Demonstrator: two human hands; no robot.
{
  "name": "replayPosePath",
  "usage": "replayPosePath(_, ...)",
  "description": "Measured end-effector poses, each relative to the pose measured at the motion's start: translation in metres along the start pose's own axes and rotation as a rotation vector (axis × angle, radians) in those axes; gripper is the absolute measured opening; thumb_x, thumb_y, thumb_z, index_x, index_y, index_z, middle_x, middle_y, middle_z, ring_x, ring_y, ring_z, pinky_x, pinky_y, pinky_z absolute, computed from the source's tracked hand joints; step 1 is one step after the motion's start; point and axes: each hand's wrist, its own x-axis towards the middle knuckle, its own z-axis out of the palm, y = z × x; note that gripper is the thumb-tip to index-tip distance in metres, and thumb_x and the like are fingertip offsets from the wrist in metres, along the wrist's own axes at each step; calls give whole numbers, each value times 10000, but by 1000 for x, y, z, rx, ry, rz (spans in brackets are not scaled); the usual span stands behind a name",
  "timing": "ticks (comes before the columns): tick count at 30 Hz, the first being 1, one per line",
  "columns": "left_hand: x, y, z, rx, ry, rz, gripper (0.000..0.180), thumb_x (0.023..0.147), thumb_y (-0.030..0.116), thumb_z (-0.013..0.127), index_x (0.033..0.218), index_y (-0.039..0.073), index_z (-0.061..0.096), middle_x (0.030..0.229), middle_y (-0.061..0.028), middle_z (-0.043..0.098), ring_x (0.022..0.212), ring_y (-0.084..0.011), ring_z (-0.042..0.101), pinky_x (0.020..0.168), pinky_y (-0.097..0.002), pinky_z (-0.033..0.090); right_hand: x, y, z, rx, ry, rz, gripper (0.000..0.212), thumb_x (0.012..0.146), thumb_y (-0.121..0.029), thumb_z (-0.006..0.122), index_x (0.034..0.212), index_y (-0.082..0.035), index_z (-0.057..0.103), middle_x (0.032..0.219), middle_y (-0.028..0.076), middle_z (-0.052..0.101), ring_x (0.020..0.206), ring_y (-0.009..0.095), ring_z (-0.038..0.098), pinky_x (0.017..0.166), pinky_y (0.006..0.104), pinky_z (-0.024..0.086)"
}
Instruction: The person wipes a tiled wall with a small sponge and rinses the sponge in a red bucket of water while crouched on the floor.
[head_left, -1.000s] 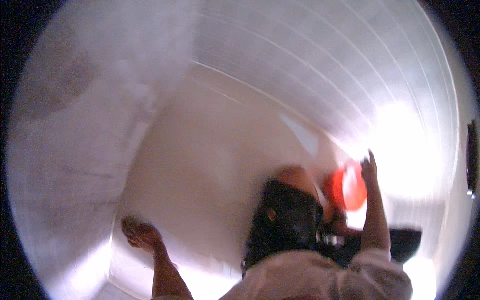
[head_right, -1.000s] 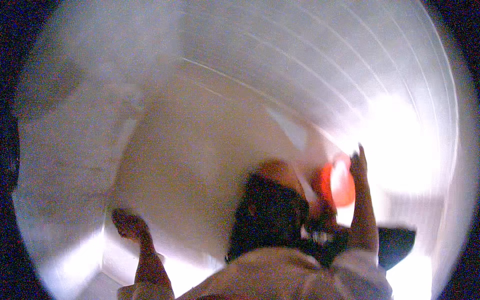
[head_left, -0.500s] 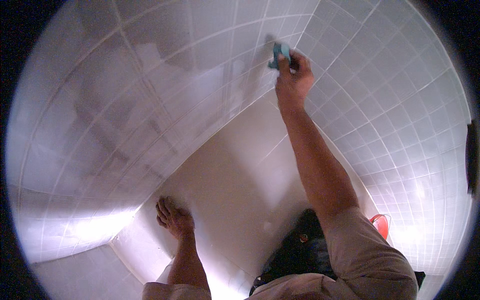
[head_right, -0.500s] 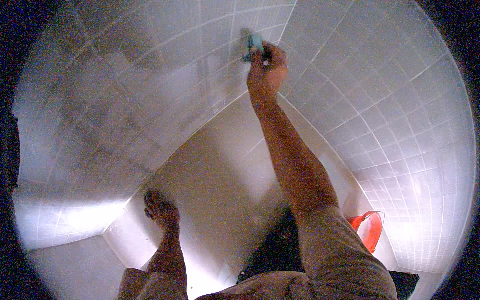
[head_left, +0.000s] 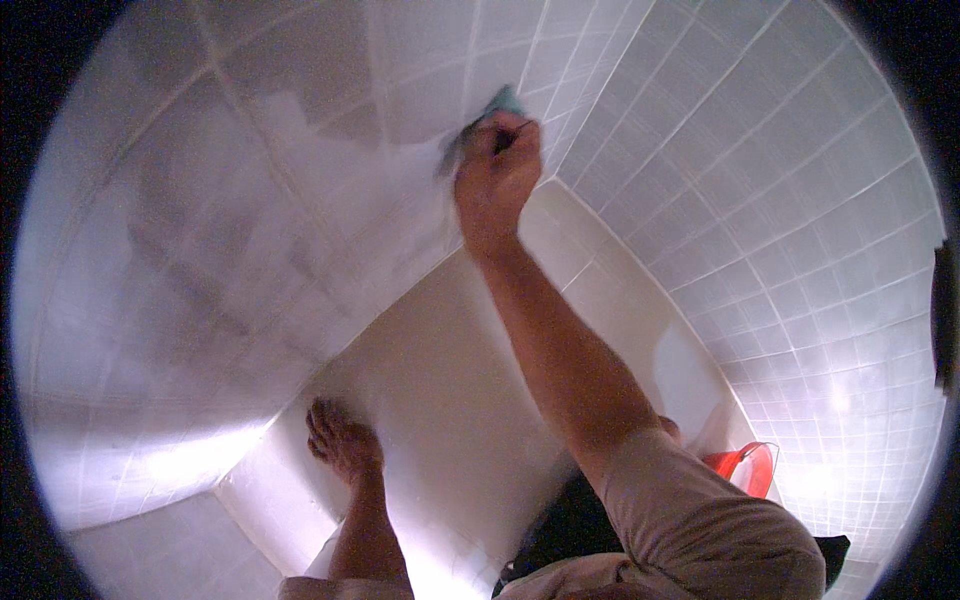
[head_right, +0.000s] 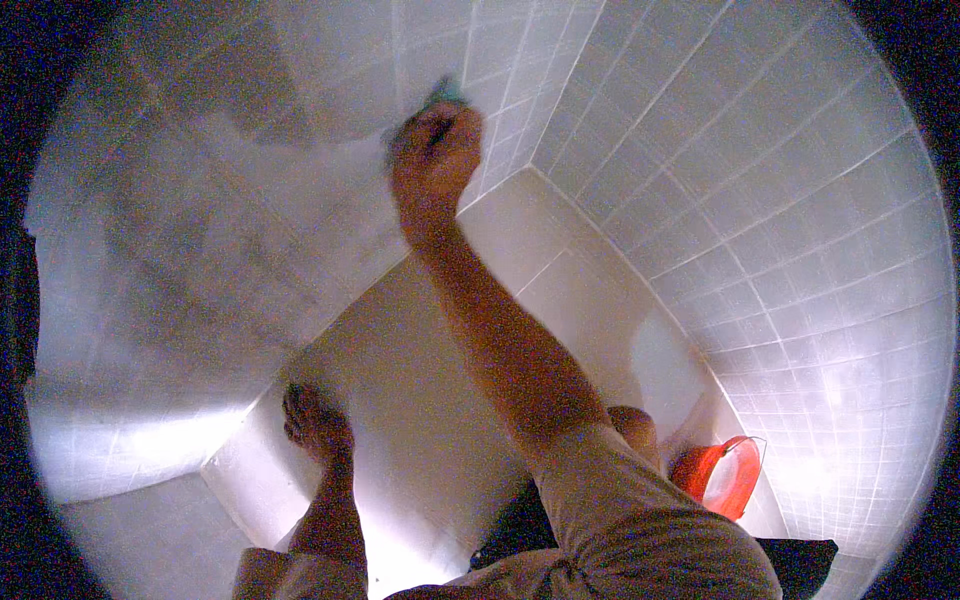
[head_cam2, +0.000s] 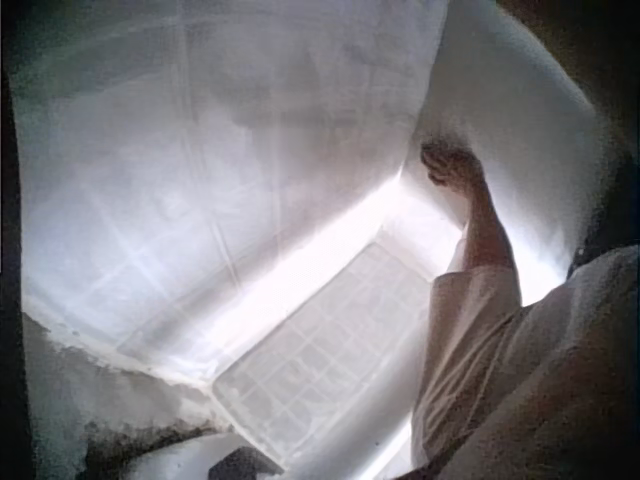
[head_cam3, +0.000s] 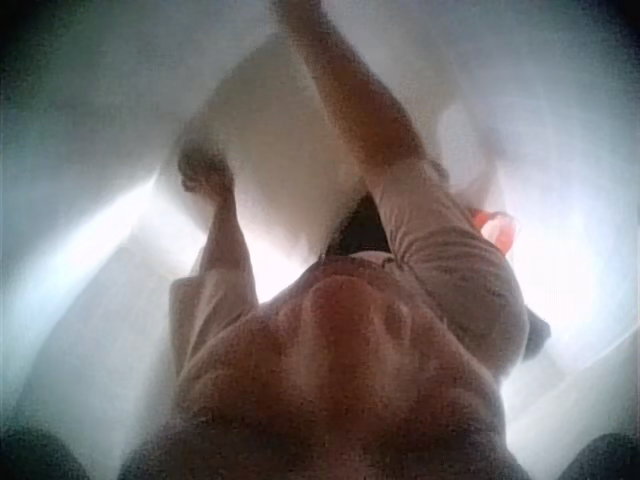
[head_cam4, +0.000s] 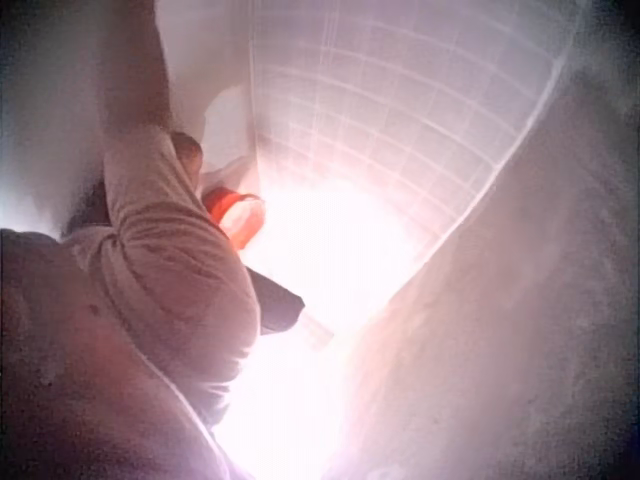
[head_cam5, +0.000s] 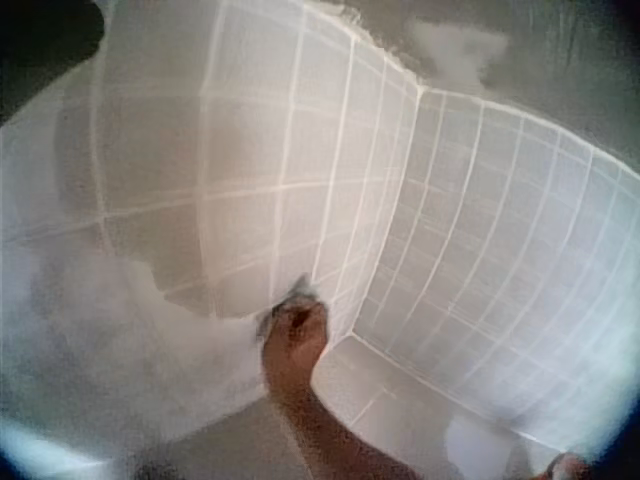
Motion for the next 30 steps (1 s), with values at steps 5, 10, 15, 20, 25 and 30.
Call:
replayPosePath(5,-2,-15,-6,110,-146,-54,534,955,289,498,1451,119,396,1562,-99,331,1456,-313,260,1118,-550,211,27,-30,7,157,-168,-228,60,909,-23,550,943,-4,506,858,72,541,798,188,541,769,335,467)
replayPosePath(10,3,11,-16,82,-131,-104,534,944,267,492,1445,107,397,1571,-86,312,1455,-300,260,1139,-512,201,84,-15,-7,-60,-123,-457,76,907,12,522,975,4,488,967,169,484,942,273,503,891,391,413)
replayPosePath(15,11,33,-45,24,-304,-193,532,942,260,488,1440,99,394,1566,-86,315,1454,-289,264,1144,-510,198,263,-36,-84,-519,21,-1057,111,876,-13,520,965,-18,587,859,210,628,777,392,615,717,458,493)
replayPosePath(20,-2,-21,-10,142,-155,-177,530,948,272,484,1444,105,404,1573,-81,307,1456,-276,262,1146,-510,195,341,-101,-76,-687,-149,-389,400,925,-47,484,1304,-72,609,873,113,666,715,221,592,660,339,490)
replayPosePath(25,-9,2,23,111,-148,-75,548,1017,369,396,1493,106,340,1581,-108,294,1457,-285,256,1124,-549,213,484,-49,-85,-755,-337,-495,595,895,-110,519,1481,-146,421,970,131,674,819,247,623,723,354,508)
replayPosePath(30,-9,-37,11,217,-26,-54,529,1015,367,391,1486,127,371,1566,-99,332,1443,-292,292,1121,-533,226,451,-57,-66,-1125,-254,-583,585,886,-166,534,1462,-199,439,1003,111,689,894,261,659,768,381,536)
